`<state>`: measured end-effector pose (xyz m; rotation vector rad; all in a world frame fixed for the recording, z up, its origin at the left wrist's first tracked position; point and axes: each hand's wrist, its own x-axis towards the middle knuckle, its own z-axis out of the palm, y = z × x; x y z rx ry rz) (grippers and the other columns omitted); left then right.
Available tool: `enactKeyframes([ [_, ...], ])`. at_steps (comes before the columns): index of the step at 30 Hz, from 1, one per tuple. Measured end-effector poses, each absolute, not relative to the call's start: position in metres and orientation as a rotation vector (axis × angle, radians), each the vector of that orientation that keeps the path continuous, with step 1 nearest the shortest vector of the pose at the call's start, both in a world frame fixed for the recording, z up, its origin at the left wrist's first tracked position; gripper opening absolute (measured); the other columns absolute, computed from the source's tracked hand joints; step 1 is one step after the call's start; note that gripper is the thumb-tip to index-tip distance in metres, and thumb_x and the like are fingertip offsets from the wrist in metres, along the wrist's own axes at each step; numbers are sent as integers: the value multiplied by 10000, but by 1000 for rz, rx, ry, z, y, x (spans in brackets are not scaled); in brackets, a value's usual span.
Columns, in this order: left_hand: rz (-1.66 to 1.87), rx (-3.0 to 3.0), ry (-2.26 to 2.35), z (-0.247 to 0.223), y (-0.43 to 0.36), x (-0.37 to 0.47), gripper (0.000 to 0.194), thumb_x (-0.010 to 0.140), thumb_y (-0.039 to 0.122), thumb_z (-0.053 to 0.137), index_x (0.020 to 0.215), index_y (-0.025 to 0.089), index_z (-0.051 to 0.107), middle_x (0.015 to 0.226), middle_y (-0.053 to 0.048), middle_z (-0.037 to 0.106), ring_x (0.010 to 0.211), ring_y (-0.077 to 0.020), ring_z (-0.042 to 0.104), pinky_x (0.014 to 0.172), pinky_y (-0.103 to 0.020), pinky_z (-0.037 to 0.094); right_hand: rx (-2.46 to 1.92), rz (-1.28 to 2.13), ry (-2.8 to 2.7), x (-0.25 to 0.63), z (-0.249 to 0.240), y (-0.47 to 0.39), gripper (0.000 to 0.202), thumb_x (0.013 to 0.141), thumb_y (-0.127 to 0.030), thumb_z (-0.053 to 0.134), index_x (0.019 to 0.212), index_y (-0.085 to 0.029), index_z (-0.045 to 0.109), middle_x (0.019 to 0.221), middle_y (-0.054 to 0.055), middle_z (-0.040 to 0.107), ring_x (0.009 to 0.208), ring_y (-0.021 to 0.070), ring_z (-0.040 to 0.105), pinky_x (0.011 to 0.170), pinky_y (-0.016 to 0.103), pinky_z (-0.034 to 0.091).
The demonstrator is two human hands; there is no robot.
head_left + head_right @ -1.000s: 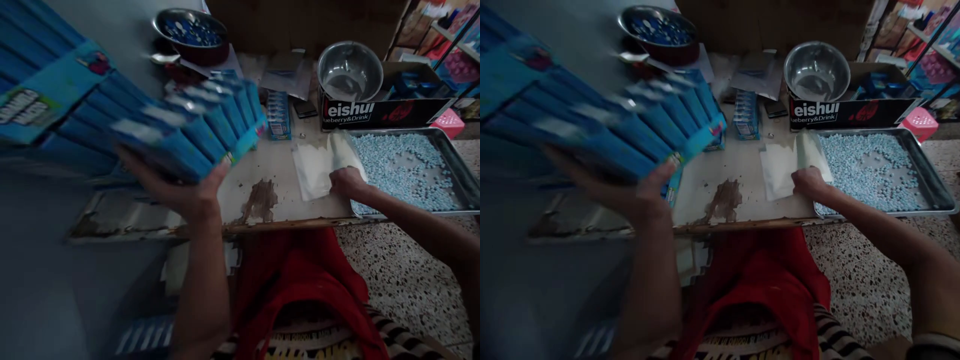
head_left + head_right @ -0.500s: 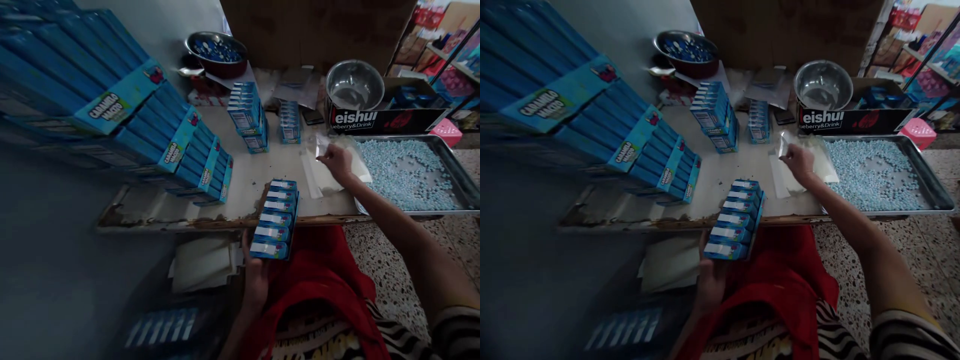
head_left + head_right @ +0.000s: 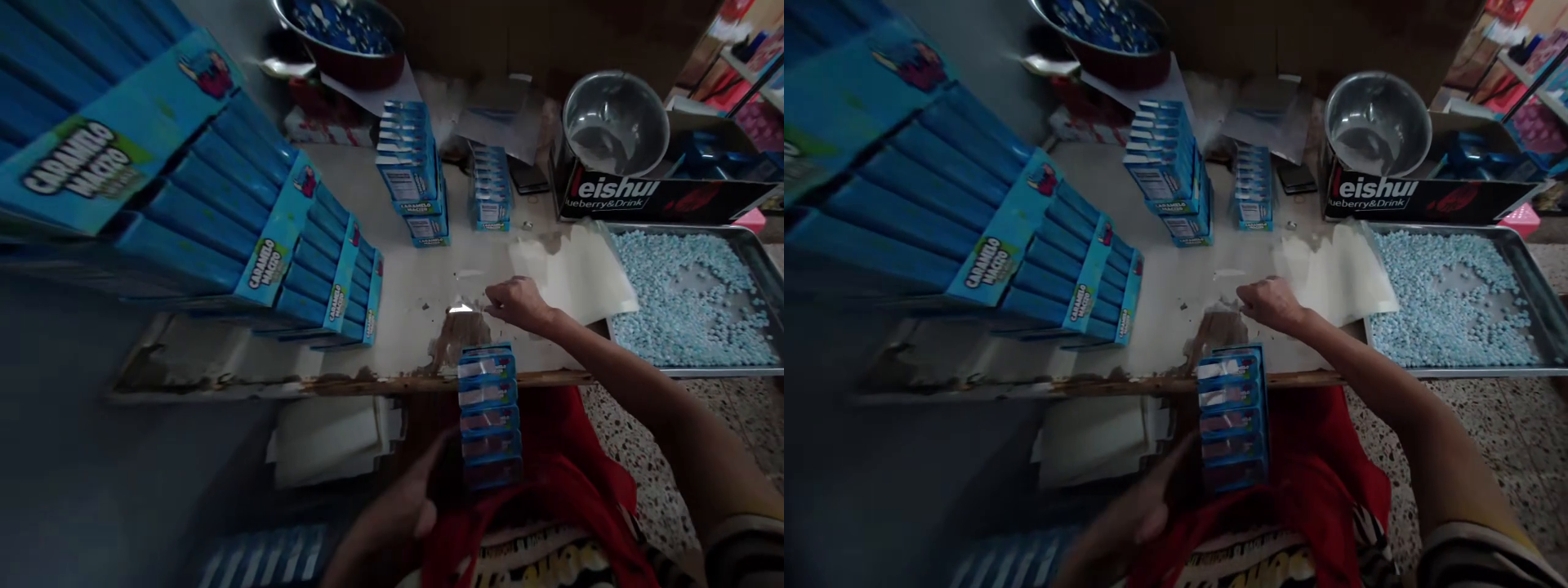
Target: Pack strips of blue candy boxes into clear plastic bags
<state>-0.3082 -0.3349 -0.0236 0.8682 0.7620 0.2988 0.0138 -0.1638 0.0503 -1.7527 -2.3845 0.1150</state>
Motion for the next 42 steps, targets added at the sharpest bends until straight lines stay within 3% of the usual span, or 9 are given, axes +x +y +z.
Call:
enactKeyframes([
  [3, 589, 1683, 1157, 29, -268, -301, 89, 885, 359, 792, 923, 307, 853, 985, -13, 821, 974, -278, 780, 903, -401, 644, -1672, 81, -2463, 7, 50, -164, 158, 979, -197, 652, 836, -182, 717, 820, 22, 757, 682, 139, 492, 723, 325, 234],
  [6, 1083, 2513, 1048, 54, -190, -267, 140, 1011, 344, 747, 1050, 249, 843, 1046, -62, 816, 1037, -272, 733, 982, -417, 578, -1650, 51, -2502, 4, 51, -163, 182, 1003, -187, 617, 860, -186, 728, 815, 20, 747, 681, 137, 485, 717, 327, 232],
  [8, 1025, 2957, 926, 51, -150, -242, 237, 996, 334, 752, 1171, 189, 819, 1159, -120, 793, 1104, -327, 692, 954, -457, 551, -1667, 46, -2506, 3, 52, -163, 168, 1015, -220, 640, 881, -190, 737, 823, 19, 749, 691, 140, 497, 708, 329, 223],
  [11, 806, 3199, 802, 37, -118, -218, 189, 1022, 295, 674, 1029, 159, 806, 1043, -114, 768, 1002, -300, 679, 813, -416, 523, -1695, 59, -2510, 2, 52, -167, 160, 1026, -298, 703, 919, -191, 753, 851, 23, 765, 717, 146, 534, 700, 329, 217],
  [20, 635, 3152, 923, 21, -123, -216, 206, 999, 175, 669, 807, 182, 742, 851, -79, 719, 869, -257, 666, 645, -358, 398, -1730, 190, -2606, -4, 56, -184, 279, 1125, -414, 641, 1085, -172, 774, 1015, 75, 817, 815, 165, 649, 721, 330, 287],
  [26, 1190, 3220, 1014, 11, -148, -217, 212, 1005, 114, 628, 842, 186, 743, 767, -30, 681, 742, -212, 637, 624, -347, 418, -1984, 184, -2648, 7, 65, -214, 286, 1065, -74, 529, 1188, -179, 765, 1128, 109, 802, 840, 187, 671, 659, 351, 251],
  [31, 1079, 3151, 929, 17, -167, -229, 238, 1008, 92, 656, 804, 190, 728, 727, 5, 651, 669, -170, 657, 555, -327, 404, -2123, 506, -2539, 8, 70, -228, 234, 1077, -186, 560, 1066, -170, 794, 1090, 91, 819, 852, 185, 676, 640, 354, 208],
  [37, 643, 2909, 798, 73, -189, -254, 151, 1049, 172, 655, 991, 183, 794, 980, -16, 763, 793, -183, 742, 599, -311, 473, -2170, 641, -2407, 4, 113, -236, 168, 977, -186, 672, 1002, -176, 838, 976, 67, 824, 813, 174, 648, 665, 324, 259],
  [42, 875, 2580, 1253, 92, -236, -249, 102, 988, 165, 726, 1002, 207, 818, 1006, -12, 769, 811, -184, 750, 657, -299, 527, -2146, 454, -2199, -9, 138, -275, 180, 977, -242, 681, 940, -199, 853, 915, 61, 831, 763, 184, 685, 659, 321, 320],
])
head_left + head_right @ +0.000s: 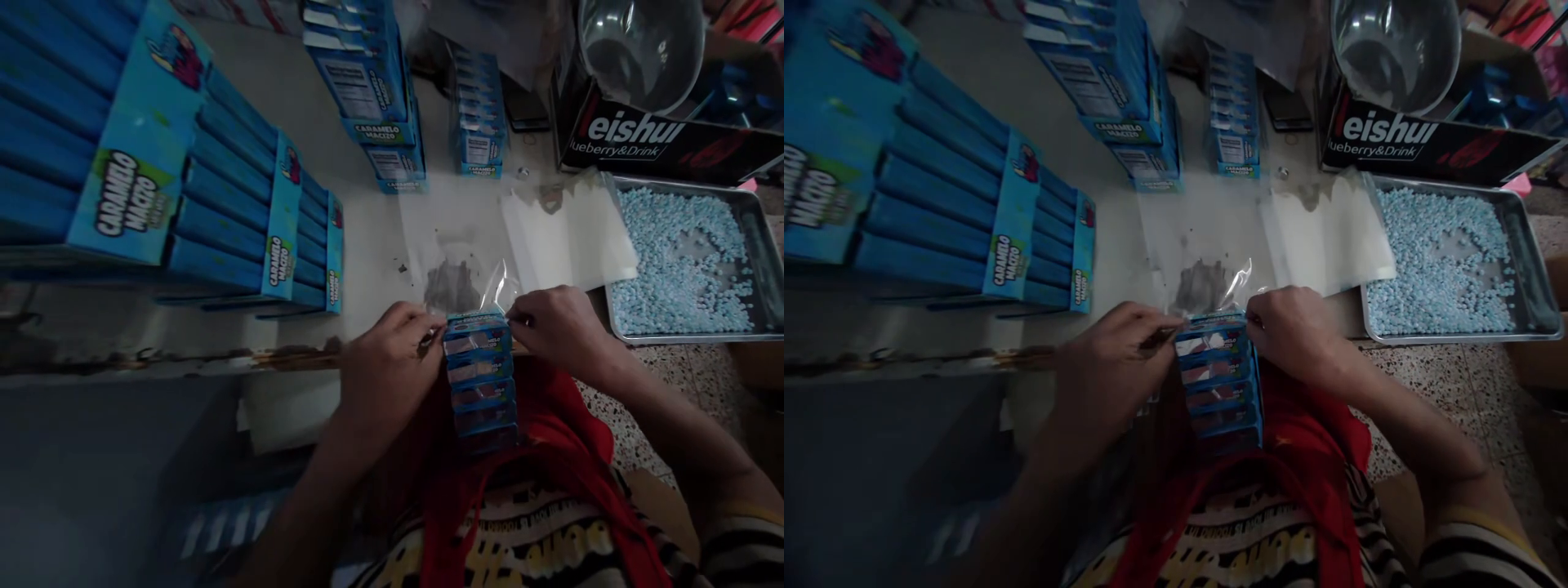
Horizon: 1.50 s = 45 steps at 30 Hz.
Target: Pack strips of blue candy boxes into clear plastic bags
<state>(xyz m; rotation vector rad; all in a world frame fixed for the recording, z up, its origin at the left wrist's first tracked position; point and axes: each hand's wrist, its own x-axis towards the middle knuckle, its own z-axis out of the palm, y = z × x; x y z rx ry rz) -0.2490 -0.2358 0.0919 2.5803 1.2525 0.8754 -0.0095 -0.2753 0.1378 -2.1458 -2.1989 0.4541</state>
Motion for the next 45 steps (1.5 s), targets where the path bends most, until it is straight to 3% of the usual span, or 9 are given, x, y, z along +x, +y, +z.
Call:
enactKeyframes([
  [6, 1437, 2248, 1511, 53, -271, -224, 123, 971, 97, 755, 903, 195, 724, 938, -32, 726, 871, -183, 732, 746, -299, 577, -1838, -224, -1711, -34, 98, -322, 278, 1052, -248, 644, 801, -222, 762, 773, 12, 785, 645, 132, 694, 597, 300, 430],
  [9, 1586, 2277, 1420, 35, -274, -224, 137, 976, 73, 772, 998, 201, 729, 939, -32, 740, 851, -168, 729, 759, -291, 591, -1566, -519, -1764, -32, 70, -340, 178, 1075, -188, 657, 953, -242, 774, 861, 16, 828, 699, 124, 738, 651, 290, 520],
  [12, 1783, 2412, 1266, 22, -271, -230, 234, 934, 30, 807, 1061, 208, 723, 922, -32, 752, 807, -163, 731, 758, -278, 592, -1376, -530, -1898, -23, 49, -350, 180, 1077, -155, 669, 1222, -245, 728, 1026, 39, 858, 842, 142, 797, 764, 293, 577],
  [19, 1884, 2531, 1068, 9, -261, -242, 405, 888, 4, 800, 1211, 239, 729, 947, -42, 766, 824, -180, 739, 780, -300, 610, -1351, -455, -1836, -19, 47, -338, 102, 1051, -156, 699, 1105, -239, 675, 943, 14, 850, 848, 154, 803, 785, 320, 543],
  [26, 1854, 2211, 1121, -18, -273, -247, 254, 935, 26, 715, 1057, 248, 696, 897, -22, 725, 823, -189, 748, 743, -322, 606, -1240, -349, -1991, -15, 42, -345, 206, 1040, -121, 653, 1190, -257, 692, 1061, 33, 855, 969, 171, 805, 797, 330, 550],
  [30, 1760, 2190, 1245, -35, -270, -248, 153, 953, 143, 738, 870, 222, 636, 811, -26, 699, 753, -193, 692, 688, -313, 541, -1268, -275, -1897, -22, 32, -339, 158, 1023, -118, 660, 1109, -249, 671, 937, 24, 837, 862, 168, 778, 790, 322, 556],
  [33, 1677, 2084, 1520, -41, -256, -244, 124, 985, 284, 710, 907, 216, 642, 813, -38, 684, 706, -201, 645, 642, -317, 489, -1396, -230, -1733, -28, 27, -330, 124, 997, -142, 704, 1035, -257, 672, 858, 7, 818, 783, 168, 761, 765, 319, 574],
  [36, 1480, 2278, 1563, -41, -244, -243, 82, 1043, 271, 660, 1022, 200, 697, 910, -67, 750, 797, -209, 706, 680, -309, 487, -1367, -170, -1660, -29, 21, -324, 73, 1011, -177, 712, 1022, -244, 685, 920, 32, 838, 811, 175, 791, 754, 323, 602],
  [45, 967, 2723, 1458, -29, -267, -259, 217, 1074, 292, 585, 870, 220, 590, 840, -80, 663, 804, -262, 613, 724, -366, 427, -1277, -192, -1887, -20, 15, -337, 139, 1084, -128, 613, 1026, -189, 724, 923, 37, 840, 783, 147, 764, 744, 306, 527],
])
